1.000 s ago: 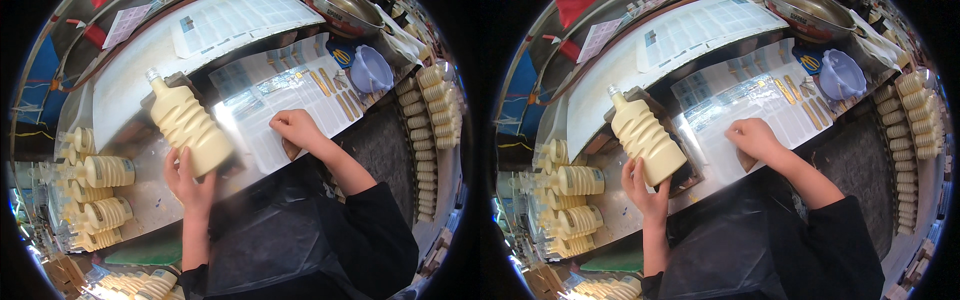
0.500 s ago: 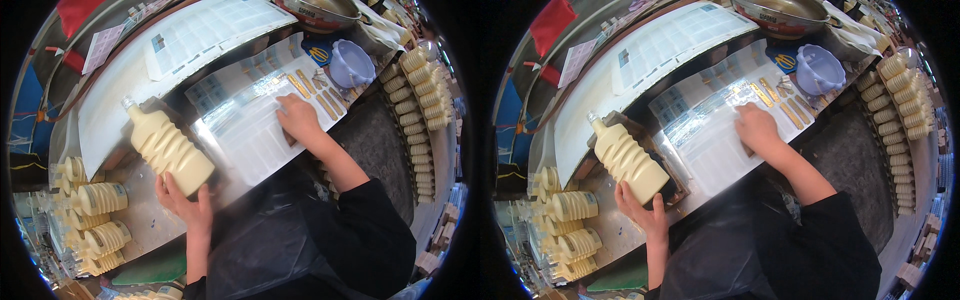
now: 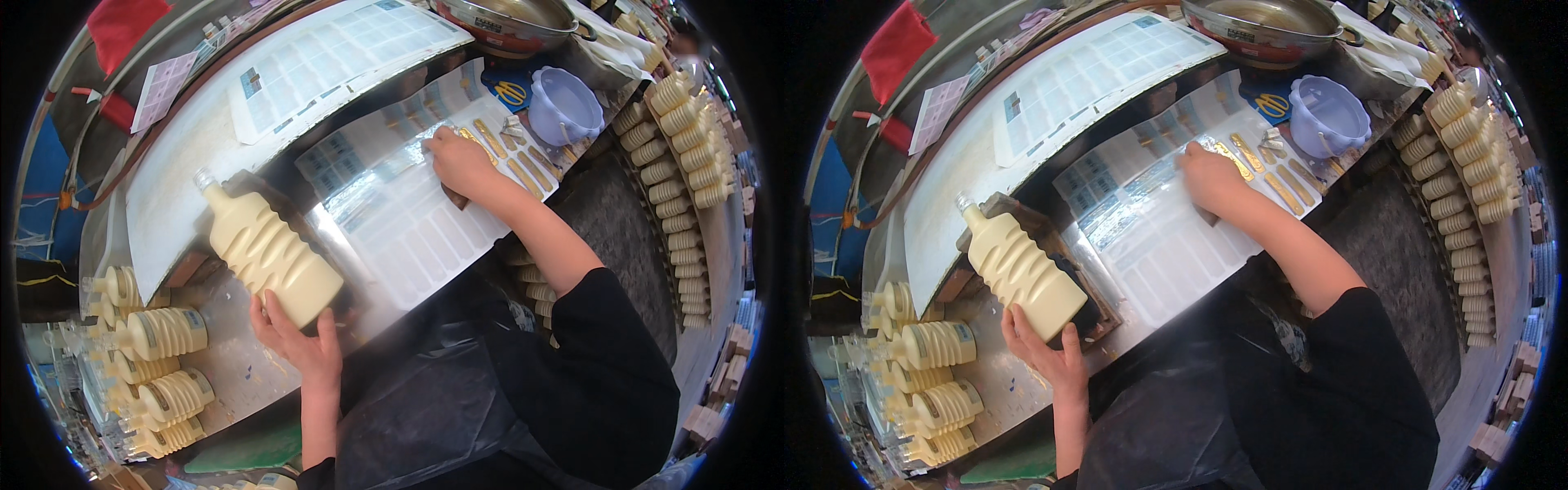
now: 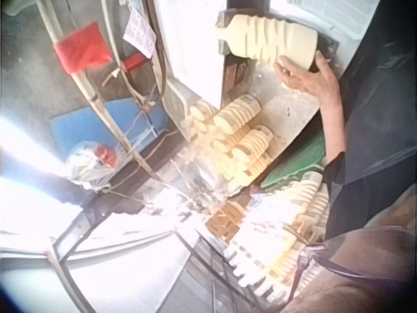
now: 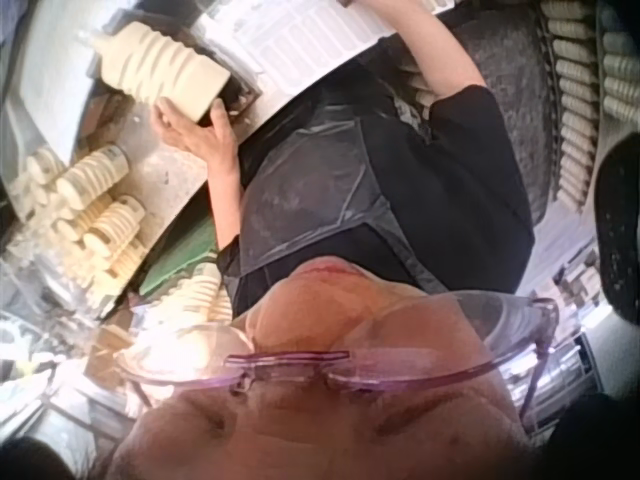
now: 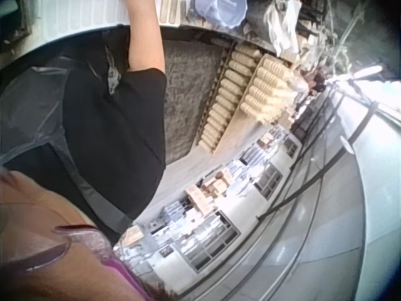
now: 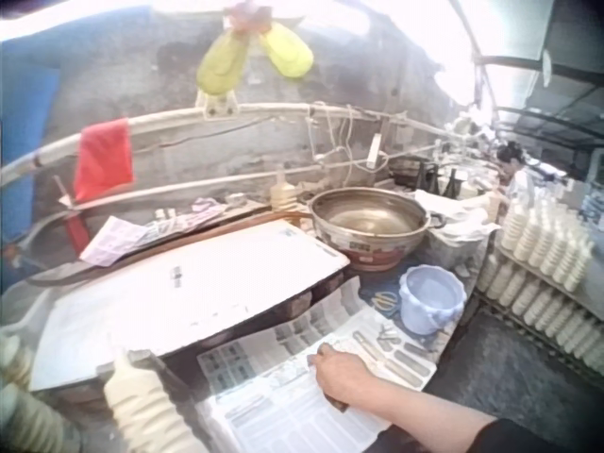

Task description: The person applies adhesive labels to the necks of cream-colored plastic bottles using a small abrasive pad to smooth them. After labeling, the person moves several bottles from a tray to a nearby table.

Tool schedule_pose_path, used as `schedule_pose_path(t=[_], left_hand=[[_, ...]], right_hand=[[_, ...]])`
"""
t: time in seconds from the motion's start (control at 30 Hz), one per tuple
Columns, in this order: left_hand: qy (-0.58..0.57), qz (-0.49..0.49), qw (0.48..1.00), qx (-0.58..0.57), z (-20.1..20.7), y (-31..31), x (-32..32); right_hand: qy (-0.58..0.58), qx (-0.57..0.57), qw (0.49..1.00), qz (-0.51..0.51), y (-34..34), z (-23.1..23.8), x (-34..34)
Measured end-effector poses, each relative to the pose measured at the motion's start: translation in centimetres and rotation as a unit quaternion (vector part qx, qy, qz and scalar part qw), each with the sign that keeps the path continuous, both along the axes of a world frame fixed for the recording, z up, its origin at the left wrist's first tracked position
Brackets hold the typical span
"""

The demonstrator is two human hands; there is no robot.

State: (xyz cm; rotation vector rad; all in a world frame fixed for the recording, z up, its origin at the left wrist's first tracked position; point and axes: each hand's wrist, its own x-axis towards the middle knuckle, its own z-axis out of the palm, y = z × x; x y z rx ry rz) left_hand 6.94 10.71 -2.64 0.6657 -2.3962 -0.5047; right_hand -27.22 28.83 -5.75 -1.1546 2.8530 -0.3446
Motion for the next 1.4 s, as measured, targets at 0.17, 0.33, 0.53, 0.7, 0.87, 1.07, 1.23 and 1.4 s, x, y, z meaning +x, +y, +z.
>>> schedule_pose_path(t=[0.17, 0.33, 0.53, 0.7, 0.87, 1.07, 1.23, 1.4], left_hand=[[0.000, 0.001, 1.000, -0.004, -0.2, -0.1, 0.2], [0.024, -0.003, 1.000, -0.011, -0.6, -0.1, 0.0], [0.019, -0.007, 1.000, -0.013, 0.0, -0.1, 0.2], [0.015, -0.005, 1.000, -0.001, 0.4, 0.2, 0.3], [0.062, -0.001, 0.998, -0.034, 0.3, 1.1, 0.5], [0.106, -0.040, 0.989, -0.093, 2.1, 1.9, 0.3], [0.116, -0.106, 0.985, -0.073, 3.1, 2.8, -0.7], [0.131, -0.118, 0.981, -0.081, 4.0, 3.3, -1.9]], right_hand=[[-0.022, 0.094, 0.995, 0.009, 2.5, 2.1, 3.6], [-0.027, 0.028, 0.998, 0.050, 7.2, 2.7, 7.1], [0.078, 0.015, 0.991, -0.103, 9.1, 1.2, 3.7], [0.001, 0.170, 0.982, -0.079, 10.0, 1.7, 7.0], [-0.025, 0.035, 0.998, -0.045, 10.8, 3.1, 9.9], [0.026, 0.038, 0.997, 0.066, 12.6, 2.8, 12.6], [0.138, -0.018, 0.983, 0.121, 13.3, 1.6, 13.3], [-0.251, -0.225, 0.941, -0.029, 11.7, 2.7, 12.9]])
